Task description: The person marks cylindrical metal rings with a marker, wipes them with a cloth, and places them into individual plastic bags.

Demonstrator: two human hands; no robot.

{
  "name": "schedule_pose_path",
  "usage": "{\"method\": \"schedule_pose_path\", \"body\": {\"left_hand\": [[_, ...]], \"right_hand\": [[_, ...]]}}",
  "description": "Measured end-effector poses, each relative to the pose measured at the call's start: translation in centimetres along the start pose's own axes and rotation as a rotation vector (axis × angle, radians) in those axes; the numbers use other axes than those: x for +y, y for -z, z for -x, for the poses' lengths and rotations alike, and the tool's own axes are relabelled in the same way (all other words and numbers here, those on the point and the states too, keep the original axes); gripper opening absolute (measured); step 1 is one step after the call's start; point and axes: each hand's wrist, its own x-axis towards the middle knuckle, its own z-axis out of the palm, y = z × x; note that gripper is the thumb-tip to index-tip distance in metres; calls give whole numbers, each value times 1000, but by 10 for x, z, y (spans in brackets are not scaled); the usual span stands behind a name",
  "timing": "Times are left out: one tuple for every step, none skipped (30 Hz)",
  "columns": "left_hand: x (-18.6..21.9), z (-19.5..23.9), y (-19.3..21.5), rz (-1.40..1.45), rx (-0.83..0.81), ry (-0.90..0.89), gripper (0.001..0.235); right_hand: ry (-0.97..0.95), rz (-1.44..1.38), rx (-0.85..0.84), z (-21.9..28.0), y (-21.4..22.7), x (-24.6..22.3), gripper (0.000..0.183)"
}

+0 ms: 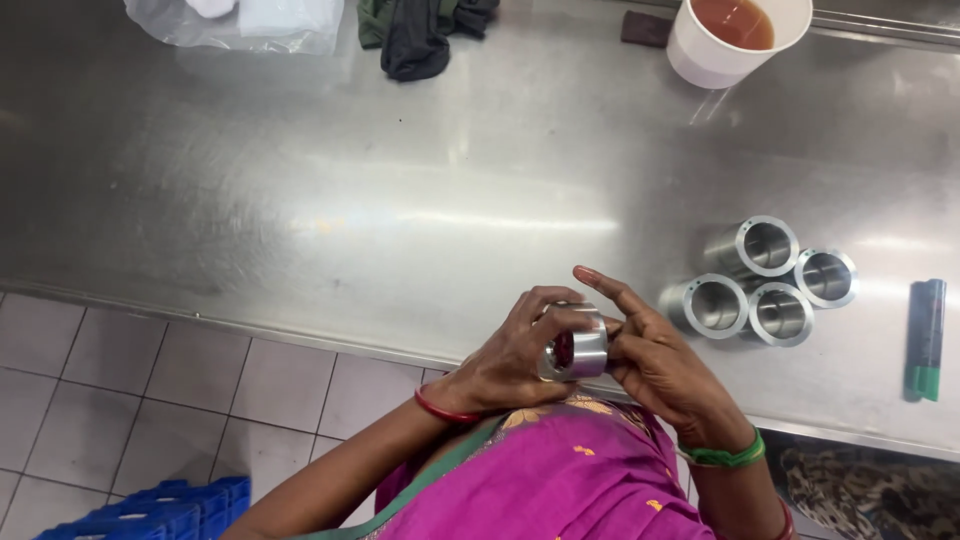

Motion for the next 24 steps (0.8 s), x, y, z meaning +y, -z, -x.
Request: {"method": "schedule_pose_path", "body": {"left_hand": [[-7, -2, 0, 4, -7, -3, 81], [-13, -3, -1, 188, -36, 279, 80], [-18, -6, -5, 377, -71, 559, 80], [-19, -5, -7, 383, -80, 554, 80], [-22, -8, -9, 573, -149, 879, 80], [-25, -12, -11, 760, -226, 1206, 80], [-31, -12, -13, 766, -243, 1193, 80], [-36, -12, -16, 570, -291, 1047, 79], [-42, -11, -22, 381, -334, 893, 79], [-54, -16, -18, 391, -350, 878, 79], [-62, -17, -16, 95, -329, 612, 75], [-70, -17, -14, -189, -295, 336, 72], [-75, -32, -8, -181, -299, 329, 72], [-80, -48, -2, -351, -381, 524, 70], [-85, -64, 3, -526, -456, 720, 67], [-96, -70, -6, -521, -456, 715, 67], [-106, -73, -15, -783, -373, 595, 68], [-117, -75, -23, -1038, -282, 464, 69], [-128, -73, -52, -1036, -285, 469, 69], [-138, -71, -80, -959, -212, 271, 80], [-149, -70, -107, -881, -133, 74, 92], [-117, -83, -130, -884, -131, 76, 92], [-84, -98, -150, -638, -384, 207, 106], [-52, -114, -171, -377, -624, 334, 122]], "right_hand": [[3, -6, 5, -4, -2, 3, 86], [41, 29, -6, -7, -2, 6, 81], [79, 68, -12, -8, -1, 9, 77], [84, 65, -2, -14, 6, 18, 77], [109, 59, -24, -21, 15, 24, 72], [134, 54, -46, -29, 24, 28, 68], [146, 55, -29, -26, 29, 26, 68], [139, 96, 9, -23, 36, 23, 69], [131, 135, 52, -19, 44, 22, 69], [141, 133, 73, -16, 63, 21, 69], [196, 191, 190, -9, 81, 24, 72], [250, 249, 306, -2, 100, 27, 75], [251, 249, 318, 13, 121, 25, 75], [366, 35, 406, 29, 143, 22, 75], [481, -180, 485, 44, 165, 18, 74], [484, -177, 491, 59, 175, 16, 74], [477, -129, 618, 74, 184, 15, 71], [468, -80, 745, 89, 193, 15, 68], [463, -78, 745, 96, 208, 24, 68], [546, -74, 719, 103, 222, 33, 63], [633, -70, 689, 108, 238, 42, 59], [633, -69, 684, 108, 235, 41, 59], [542, 27, 791, 107, 231, 38, 58], [449, 125, 895, 106, 228, 34, 56]]}}
